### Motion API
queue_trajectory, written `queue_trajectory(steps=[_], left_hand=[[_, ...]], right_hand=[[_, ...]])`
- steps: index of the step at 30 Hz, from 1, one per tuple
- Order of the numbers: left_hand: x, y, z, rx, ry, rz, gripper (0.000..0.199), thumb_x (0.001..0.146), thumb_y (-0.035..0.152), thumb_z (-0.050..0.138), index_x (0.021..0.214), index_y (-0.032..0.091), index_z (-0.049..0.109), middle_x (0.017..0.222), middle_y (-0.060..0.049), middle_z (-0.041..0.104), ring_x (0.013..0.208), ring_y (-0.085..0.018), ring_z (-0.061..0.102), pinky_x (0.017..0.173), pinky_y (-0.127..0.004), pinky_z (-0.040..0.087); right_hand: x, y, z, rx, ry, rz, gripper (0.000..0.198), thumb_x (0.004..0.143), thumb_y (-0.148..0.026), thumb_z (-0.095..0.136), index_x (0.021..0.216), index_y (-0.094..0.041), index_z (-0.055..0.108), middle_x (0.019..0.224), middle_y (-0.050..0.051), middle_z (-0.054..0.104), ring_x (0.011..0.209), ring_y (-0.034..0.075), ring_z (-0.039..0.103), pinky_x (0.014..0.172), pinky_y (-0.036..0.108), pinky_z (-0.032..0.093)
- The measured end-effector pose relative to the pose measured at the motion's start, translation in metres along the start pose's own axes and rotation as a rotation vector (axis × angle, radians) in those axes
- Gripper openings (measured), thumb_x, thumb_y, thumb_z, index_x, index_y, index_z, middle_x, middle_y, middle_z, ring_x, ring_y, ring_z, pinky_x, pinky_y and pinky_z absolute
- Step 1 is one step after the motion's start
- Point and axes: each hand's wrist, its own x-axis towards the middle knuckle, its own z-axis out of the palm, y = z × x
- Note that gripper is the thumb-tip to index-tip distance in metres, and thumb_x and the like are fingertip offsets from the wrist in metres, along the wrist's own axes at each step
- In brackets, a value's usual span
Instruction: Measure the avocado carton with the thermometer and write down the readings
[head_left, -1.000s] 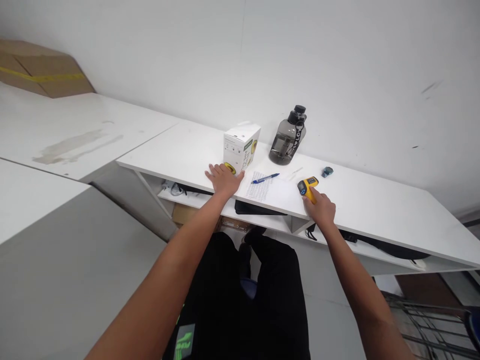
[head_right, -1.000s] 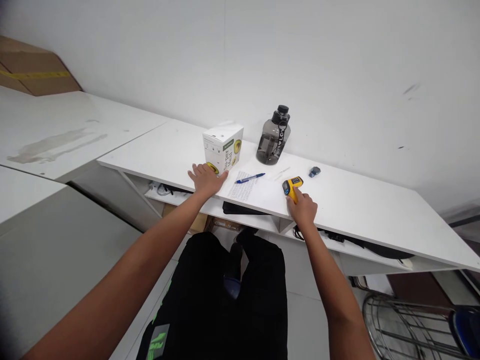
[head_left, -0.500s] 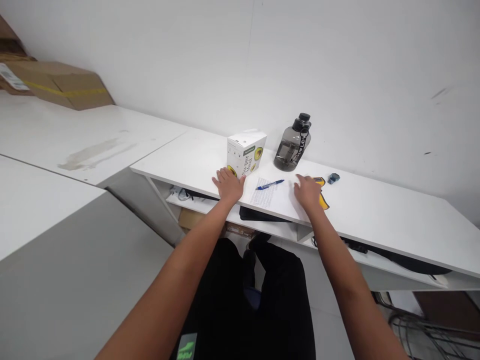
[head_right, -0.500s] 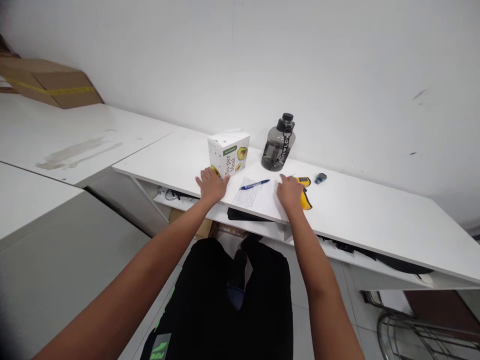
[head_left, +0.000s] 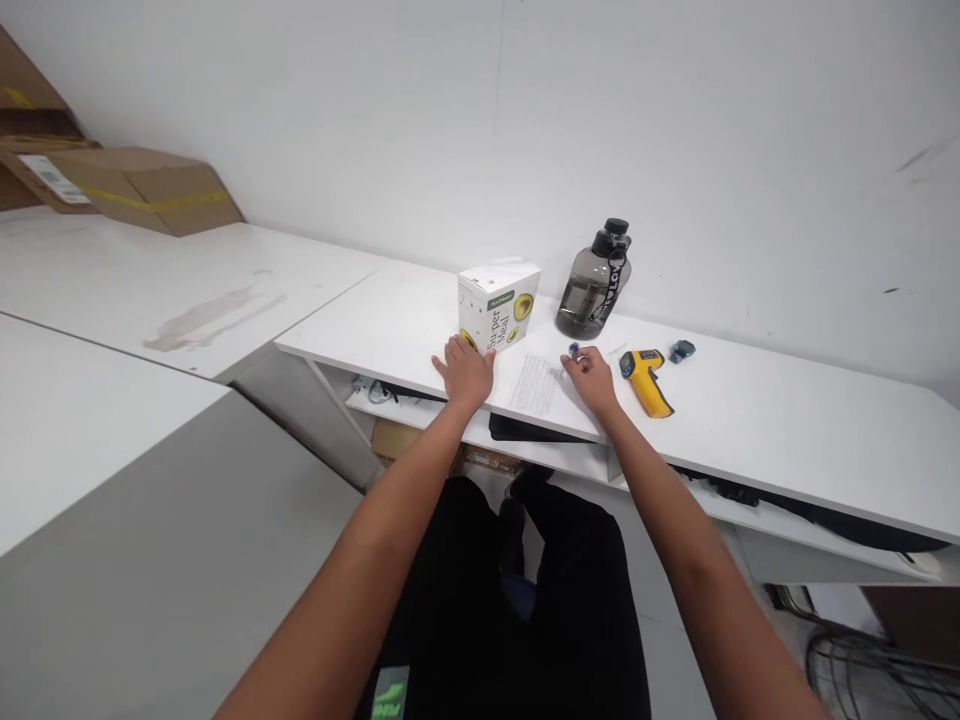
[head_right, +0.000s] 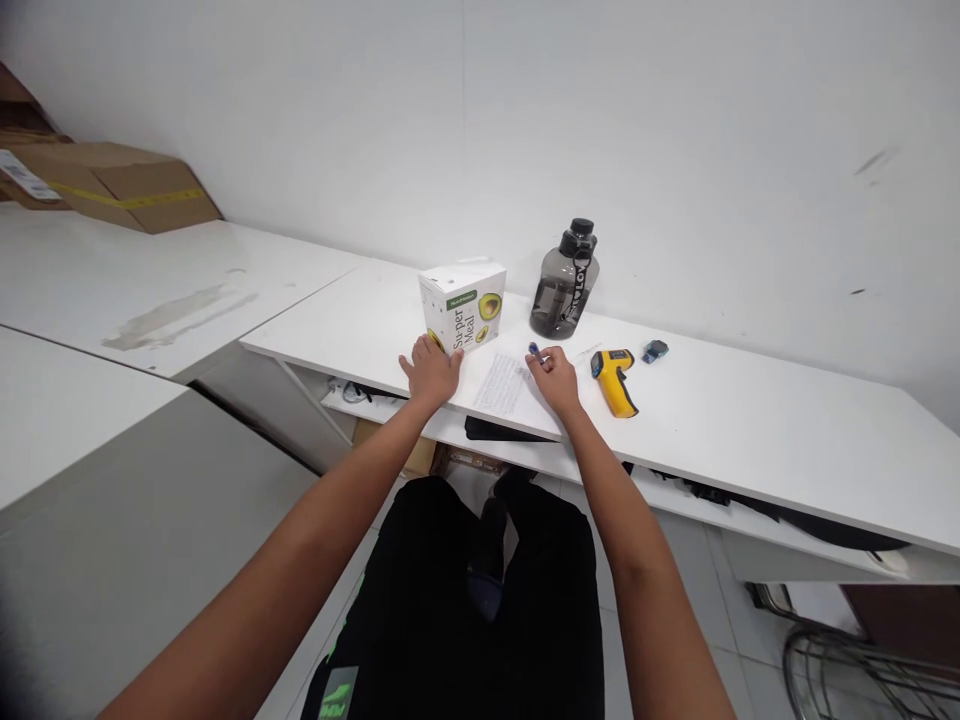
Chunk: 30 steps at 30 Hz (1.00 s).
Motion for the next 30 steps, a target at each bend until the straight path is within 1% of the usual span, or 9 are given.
queue_trajectory(steps=[2,4,8,11,13,16,19,23,30], left_hand=[[-0.0007,0.0002,-0.0003,0.026,-0.012,-0.012,0.077,0.103,0.047,0.037,0.16,-0.003,0.028,0.166,-0.03,0.033,0.157,-0.037,0.03,0.128,-0.063,0.017],[-0.0012,-0.0002,-0.0001,0.045,-0.015,-0.014,0.077,0.103,0.049,0.035,0.161,-0.002,0.027,0.167,-0.028,0.034,0.157,-0.036,0.03,0.128,-0.061,0.017],[-0.0013,-0.002,0.0022,0.063,-0.007,-0.008,0.078,0.102,0.049,0.037,0.162,0.0,0.027,0.167,-0.027,0.034,0.157,-0.036,0.03,0.129,-0.06,0.017],[-0.0011,-0.0032,0.0038,0.065,-0.007,-0.005,0.08,0.1,0.047,0.04,0.162,-0.002,0.026,0.167,-0.027,0.034,0.157,-0.036,0.03,0.129,-0.06,0.015],[-0.001,-0.0035,0.0041,0.062,-0.006,0.0,0.08,0.099,0.046,0.041,0.161,-0.002,0.026,0.167,-0.028,0.034,0.157,-0.036,0.03,0.13,-0.06,0.014],[-0.0009,-0.0034,0.004,0.064,-0.002,0.001,0.079,0.099,0.045,0.041,0.161,0.0,0.027,0.167,-0.027,0.034,0.157,-0.035,0.029,0.13,-0.06,0.014],[-0.0005,-0.0037,0.0046,0.064,-0.001,-0.001,0.079,0.098,0.045,0.041,0.161,0.0,0.027,0.167,-0.027,0.034,0.157,-0.035,0.029,0.13,-0.06,0.014],[0.0001,-0.005,0.0061,0.059,0.002,-0.002,0.081,0.097,0.047,0.041,0.161,-0.002,0.026,0.166,-0.027,0.035,0.156,-0.035,0.03,0.13,-0.059,0.015],[-0.0009,-0.0019,0.0033,0.088,-0.047,-0.005,0.081,0.099,0.044,0.038,0.162,-0.004,0.021,0.169,-0.027,0.03,0.158,-0.035,0.026,0.13,-0.06,0.014]], right_hand=[[-0.0039,0.0062,0.0027,0.217,0.102,0.055,0.034,0.085,-0.055,0.066,0.087,-0.023,0.054,0.058,-0.008,0.048,0.059,0.016,0.05,0.064,0.028,0.039],[-0.0073,0.0084,0.0039,0.356,0.136,0.086,0.035,0.08,-0.055,0.069,0.083,-0.024,0.052,0.056,-0.008,0.049,0.057,0.015,0.049,0.062,0.029,0.039],[-0.0105,0.0055,0.0015,0.489,0.053,0.109,0.032,0.078,-0.049,0.067,0.096,-0.024,0.056,0.056,-0.007,0.059,0.051,0.015,0.05,0.061,0.03,0.042],[-0.0103,0.0024,-0.0004,0.541,0.002,0.123,0.036,0.078,-0.047,0.063,0.104,-0.023,0.061,0.072,-0.002,0.072,0.053,0.014,0.053,0.064,0.031,0.046],[-0.0099,0.0013,-0.0006,0.526,-0.03,0.115,0.036,0.076,-0.047,0.065,0.102,-0.022,0.065,0.082,0.001,0.076,0.054,0.013,0.055,0.067,0.032,0.049],[-0.0093,0.0012,0.0002,0.458,-0.049,0.104,0.037,0.072,-0.046,0.07,0.1,-0.021,0.068,0.084,0.001,0.076,0.053,0.013,0.054,0.068,0.033,0.05],[-0.0082,0.0023,0.0008,0.358,0.008,0.109,0.028,0.074,-0.045,0.068,0.087,-0.021,0.07,0.077,0.001,0.073,0.059,0.016,0.058,0.07,0.034,0.05],[-0.0069,0.0031,-0.0006,0.22,0.057,0.132,0.024,0.076,-0.042,0.063,0.063,-0.022,0.06,0.061,0.0,0.063,0.068,0.02,0.06,0.074,0.034,0.048],[-0.0065,0.0002,-0.0027,0.188,-0.004,0.134,0.02,0.076,-0.036,0.06,0.062,-0.022,0.059,0.064,0.0,0.063,0.072,0.021,0.06,0.073,0.032,0.046]])
